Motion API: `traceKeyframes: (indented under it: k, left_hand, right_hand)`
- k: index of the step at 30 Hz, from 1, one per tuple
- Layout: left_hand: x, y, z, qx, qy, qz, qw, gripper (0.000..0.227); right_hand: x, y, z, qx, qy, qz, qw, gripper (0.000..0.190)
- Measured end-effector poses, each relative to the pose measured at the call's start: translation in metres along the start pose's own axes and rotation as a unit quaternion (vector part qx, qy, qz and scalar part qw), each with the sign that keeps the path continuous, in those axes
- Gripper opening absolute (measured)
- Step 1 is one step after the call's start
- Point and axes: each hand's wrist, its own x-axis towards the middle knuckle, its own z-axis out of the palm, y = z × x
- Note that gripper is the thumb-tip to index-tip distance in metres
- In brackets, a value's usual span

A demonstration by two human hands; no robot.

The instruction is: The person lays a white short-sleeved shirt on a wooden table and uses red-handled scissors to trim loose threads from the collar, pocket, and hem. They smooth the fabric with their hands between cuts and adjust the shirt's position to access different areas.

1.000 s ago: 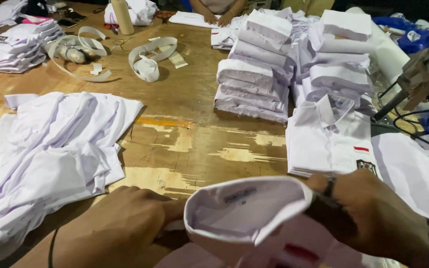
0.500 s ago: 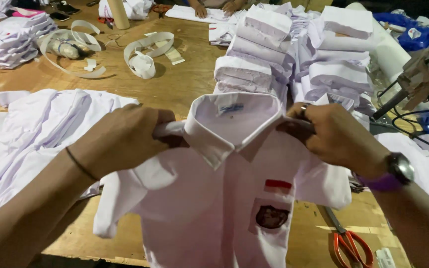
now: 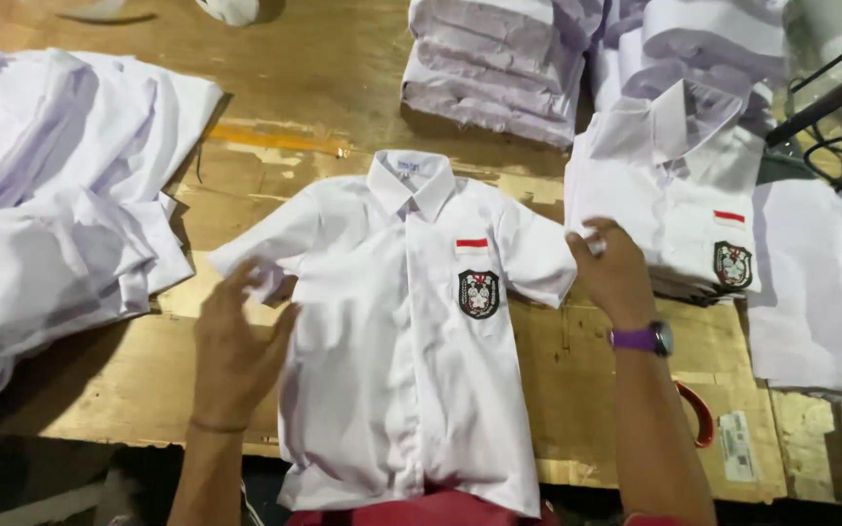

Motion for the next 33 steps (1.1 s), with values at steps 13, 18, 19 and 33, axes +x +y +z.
traceKeyframes:
  k: [13, 18, 19, 33]
  left_hand:
    - [-0.050, -0.010, -0.013, -0.018, -0.205, -0.420, 0.884, 0.055]
    - [-0.020, -0.116, 0.031, -0.172, -0.101, -0.373, 0.906, 0.054]
    - [-0.011, -0.125, 0.036, -0.170, -0.096, -0.374, 0.907, 0.054]
    - [0.054, -0.111, 0.030, -0.428, -0.078, -0.466, 0.770, 0.049]
  right_hand:
    - [-0.100, 0.020, 0.046, 0.136, 0.046, 0.087, 0.986, 0.036]
    - [-0.083, 0.019, 0.043, 0.153, 0.069, 0.031, 0.985, 0.040]
    - [-0.070, 0.033, 0.046, 0.155, 0.067, 0.027, 0.985, 0.040]
    - [0.006, 0.041, 0.039, 0.482, -0.105, 0.113, 0.862, 0.044]
